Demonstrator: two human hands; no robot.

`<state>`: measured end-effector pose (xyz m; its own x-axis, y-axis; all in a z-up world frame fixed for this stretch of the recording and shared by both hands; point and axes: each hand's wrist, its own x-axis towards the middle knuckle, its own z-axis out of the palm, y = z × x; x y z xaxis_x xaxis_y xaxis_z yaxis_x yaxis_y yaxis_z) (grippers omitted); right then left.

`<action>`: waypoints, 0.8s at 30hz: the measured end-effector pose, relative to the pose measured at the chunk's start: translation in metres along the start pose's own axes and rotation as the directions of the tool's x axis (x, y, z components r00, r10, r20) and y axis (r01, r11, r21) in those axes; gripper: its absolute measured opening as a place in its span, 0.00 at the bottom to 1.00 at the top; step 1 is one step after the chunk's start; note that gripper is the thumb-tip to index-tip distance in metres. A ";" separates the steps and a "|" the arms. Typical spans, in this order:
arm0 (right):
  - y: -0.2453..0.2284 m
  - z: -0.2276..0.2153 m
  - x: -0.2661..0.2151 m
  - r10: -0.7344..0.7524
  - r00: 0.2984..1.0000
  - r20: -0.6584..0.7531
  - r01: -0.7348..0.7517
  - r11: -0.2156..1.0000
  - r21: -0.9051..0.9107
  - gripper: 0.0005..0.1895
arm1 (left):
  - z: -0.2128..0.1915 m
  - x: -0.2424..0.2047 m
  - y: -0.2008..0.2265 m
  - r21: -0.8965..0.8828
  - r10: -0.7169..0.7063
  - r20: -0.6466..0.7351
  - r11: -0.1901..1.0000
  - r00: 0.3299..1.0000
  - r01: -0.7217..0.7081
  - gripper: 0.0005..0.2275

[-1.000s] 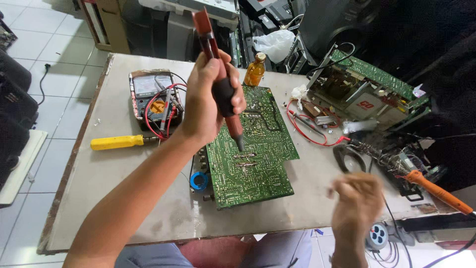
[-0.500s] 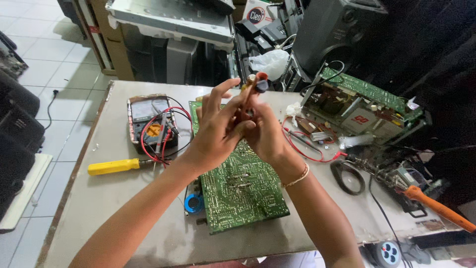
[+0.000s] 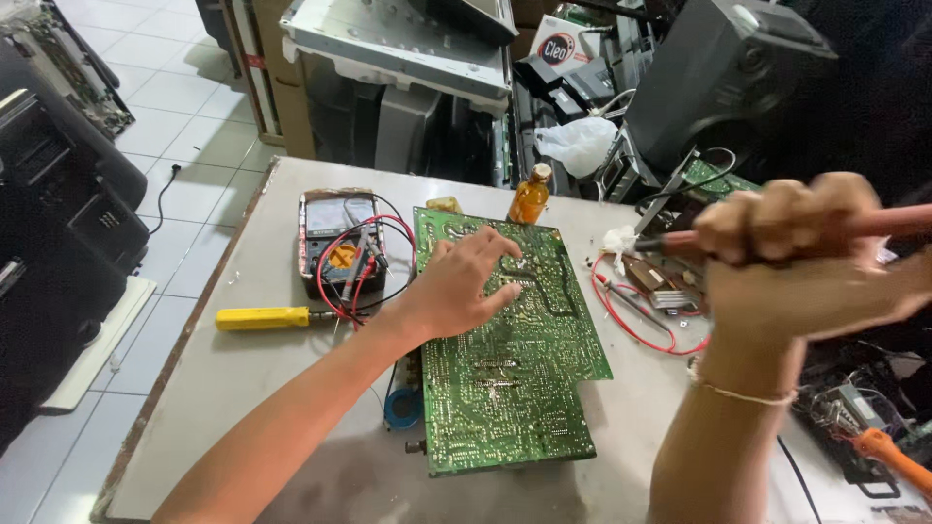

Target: The person solders a green circuit board using a soldering iron and solder wire. They then use a solder sucker to remove excess solder from the board.

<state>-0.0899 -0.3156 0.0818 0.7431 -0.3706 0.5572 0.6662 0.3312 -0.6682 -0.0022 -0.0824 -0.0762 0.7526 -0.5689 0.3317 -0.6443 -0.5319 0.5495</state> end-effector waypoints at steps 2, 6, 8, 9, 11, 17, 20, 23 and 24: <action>-0.004 -0.044 0.007 -0.029 0.988 0.151 0.044 0.994 -0.102 0.25 | -0.001 0.001 0.000 -0.001 -0.003 0.006 1.000 1.000 0.003 0.20; -0.012 -0.086 0.010 -0.092 0.950 0.299 0.152 0.971 -0.183 0.09 | 0.003 0.000 -0.002 0.011 0.024 -0.011 1.000 1.000 -0.024 0.18; -0.009 -0.090 0.014 -0.112 0.932 0.345 0.169 0.976 -0.138 0.08 | 0.003 0.000 -0.003 0.017 0.021 -0.009 1.000 1.000 -0.021 0.18; -0.007 -0.092 0.015 -0.125 0.916 0.382 0.175 0.979 -0.100 0.07 | 0.004 -0.001 -0.004 0.017 0.014 0.001 1.000 1.000 -0.014 0.18; -0.012 -0.076 0.014 -0.069 0.961 0.269 0.101 0.989 -0.107 0.10 | 0.004 -0.002 -0.005 0.021 0.015 -0.002 1.000 1.000 -0.015 0.18; -0.007 -0.037 0.016 0.000 1.000 0.024 0.002 0.997 -0.076 0.20 | 0.003 -0.001 -0.004 0.002 0.006 0.016 1.000 1.000 -0.006 0.17; 0.004 -0.032 0.021 -0.017 0.999 0.050 0.021 0.997 -0.075 0.29 | 0.005 -0.001 -0.005 0.008 -0.005 0.036 1.000 0.999 0.004 0.17; 0.015 -0.030 0.027 -0.036 0.999 0.041 0.039 0.996 -0.078 0.30 | 0.005 -0.001 -0.006 0.031 -0.007 0.040 0.999 0.999 0.006 0.17; 0.018 -0.031 0.028 -0.024 0.999 0.025 0.026 0.998 -0.065 0.28 | 0.004 -0.002 -0.006 0.039 -0.016 0.047 0.999 0.999 0.014 0.17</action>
<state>-0.0584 -0.3466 0.0703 0.7283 -0.3565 0.5852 0.6795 0.2648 -0.6843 -0.0003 -0.0808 -0.0828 0.7552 -0.5896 0.2864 -0.6388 -0.5639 0.5234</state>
